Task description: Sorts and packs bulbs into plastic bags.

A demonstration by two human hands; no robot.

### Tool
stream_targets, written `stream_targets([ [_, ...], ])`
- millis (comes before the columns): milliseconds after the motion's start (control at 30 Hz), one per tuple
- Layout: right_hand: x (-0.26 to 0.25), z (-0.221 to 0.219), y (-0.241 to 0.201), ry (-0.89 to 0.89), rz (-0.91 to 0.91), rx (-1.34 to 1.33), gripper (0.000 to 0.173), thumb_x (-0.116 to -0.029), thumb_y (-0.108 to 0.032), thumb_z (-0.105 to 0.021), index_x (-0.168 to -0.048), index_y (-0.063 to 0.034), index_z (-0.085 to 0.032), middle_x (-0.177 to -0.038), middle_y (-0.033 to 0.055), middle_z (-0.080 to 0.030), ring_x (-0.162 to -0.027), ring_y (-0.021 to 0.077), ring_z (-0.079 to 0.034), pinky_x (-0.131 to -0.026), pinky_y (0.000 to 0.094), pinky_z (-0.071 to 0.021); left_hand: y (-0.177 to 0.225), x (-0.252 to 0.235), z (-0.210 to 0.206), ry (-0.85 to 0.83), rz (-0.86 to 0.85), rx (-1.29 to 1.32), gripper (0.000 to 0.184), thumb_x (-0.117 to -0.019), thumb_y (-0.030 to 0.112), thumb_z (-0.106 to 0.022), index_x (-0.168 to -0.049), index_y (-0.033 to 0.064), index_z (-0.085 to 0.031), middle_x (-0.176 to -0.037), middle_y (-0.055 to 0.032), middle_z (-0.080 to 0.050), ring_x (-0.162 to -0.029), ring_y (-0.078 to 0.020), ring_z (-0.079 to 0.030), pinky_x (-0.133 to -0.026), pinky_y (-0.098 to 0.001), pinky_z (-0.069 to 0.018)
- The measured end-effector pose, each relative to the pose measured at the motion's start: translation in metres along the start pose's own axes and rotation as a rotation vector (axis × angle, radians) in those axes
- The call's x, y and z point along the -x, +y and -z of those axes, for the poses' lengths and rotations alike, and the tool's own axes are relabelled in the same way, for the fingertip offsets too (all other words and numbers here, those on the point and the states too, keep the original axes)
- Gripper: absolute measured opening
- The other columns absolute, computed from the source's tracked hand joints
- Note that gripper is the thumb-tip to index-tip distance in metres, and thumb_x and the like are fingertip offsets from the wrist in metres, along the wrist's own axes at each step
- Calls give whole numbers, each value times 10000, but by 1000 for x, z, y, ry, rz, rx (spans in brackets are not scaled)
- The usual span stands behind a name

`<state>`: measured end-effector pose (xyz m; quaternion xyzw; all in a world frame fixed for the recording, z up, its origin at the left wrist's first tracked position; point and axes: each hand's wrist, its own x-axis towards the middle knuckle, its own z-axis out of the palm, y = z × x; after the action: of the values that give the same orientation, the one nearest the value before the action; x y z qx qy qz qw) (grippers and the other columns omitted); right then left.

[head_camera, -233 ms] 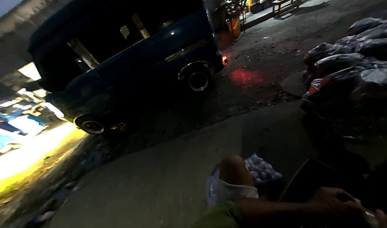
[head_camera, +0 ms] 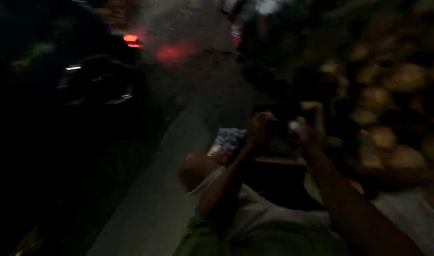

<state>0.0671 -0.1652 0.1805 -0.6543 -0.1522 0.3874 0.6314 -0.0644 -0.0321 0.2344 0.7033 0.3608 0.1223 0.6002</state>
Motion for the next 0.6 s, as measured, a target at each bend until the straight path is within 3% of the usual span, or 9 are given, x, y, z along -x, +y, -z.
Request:
stream_targets([
  [67, -15, 3, -3, 62, -150, -109, 473, -1065, -509, -463, -1269, -125, -648, -910, 50, -669, -690, 136, -612, -597, 319, -548, -5, -15, 1, 67, 68, -144, 371, -1081, 420, -472, -1197, 118, -653, -928, -39, -672, -741, -127, -631, -652, -331, -562],
  [100, -17, 2, -5, 15, -159, -168, 472, -1077, -507, -423, -1237, -127, -654, -852, 26, -648, -615, 111, -569, -522, 270, -504, -13, -18, 2, 51, 82, -250, 388, -1063, 455, -505, -1227, 133, -647, -1006, -89, -683, -804, -210, -657, -691, -422, -569],
  [133, -17, 0, -7, -62, -144, -216, 479, -1095, -489, -376, -1245, -119, -641, -819, 4, -623, -573, 81, -535, -483, 226, -469, -22, -20, 3, -9, 57, -299, 386, -1052, 406, -554, -1342, 155, -593, -1158, -122, -676, -935, -272, -677, -785, -484, -578],
  [167, -16, -2, -10, -122, -131, -235, 484, -1109, -471, -327, -1264, -116, -617, -806, -9, -593, -555, 63, -501, -468, 201, -432, -31, -22, 3, -58, 29, -305, 455, -1037, 356, -597, -1446, 178, -509, -1217, -132, -664, -972, -295, -677, -802, -494, -578],
  [233, -16, -7, -8, -63, -98, -186, 508, -1116, -455, -288, -1218, -110, -645, -769, -14, -583, -523, 48, -470, -440, 191, -401, -36, -24, -6, -130, 4, -232, 503, -1021, 306, -633, -1485, 207, -465, -1151, -96, -688, -885, -247, -682, -726, -434, -589],
  [300, -19, -10, 2, 80, -32, -31, 526, -1116, -414, -273, -1146, -99, -693, -820, 16, -640, -617, 76, -549, -548, 263, -491, -28, -20, -18, -211, 6, -132, 431, -1006, 257, -660, -1417, 206, -540, -1100, -56, -699, -857, -179, -673, -725, -368, -581],
  [367, -25, -11, 12, 169, 6, 104, 514, -1119, -368, -314, -1144, -37, -706, -939, 97, -690, -827, 153, -647, -778, 395, -559, -26, -16, -29, -243, 36, -82, 441, -981, 212, -692, -1403, 215, -566, -1075, -57, -700, -827, -168, -668, -710, -353, -576],
  [467, -23, -12, 10, 159, 8, 227, 546, -1120, -417, -302, -1154, -32, -688, -953, 128, -675, -854, 209, -651, -779, 453, -553, -33, -15, -35, -215, 30, -80, 461, -972, 203, -705, -1411, 246, -570, -1048, -58, -691, -774, -181, -655, -652, -353, -571],
  [600, -25, -12, -1, 106, -4, 317, 564, -1103, -478, -346, -1208, -51, -699, -1031, 147, -706, -962, 250, -674, -873, 531, -533, -44, -25, -27, -214, -60, 72, 418, -978, 145, -685, -1384, 196, -604, -1165, -60, -703, -911, -172, -697, -773, -349, -610],
])
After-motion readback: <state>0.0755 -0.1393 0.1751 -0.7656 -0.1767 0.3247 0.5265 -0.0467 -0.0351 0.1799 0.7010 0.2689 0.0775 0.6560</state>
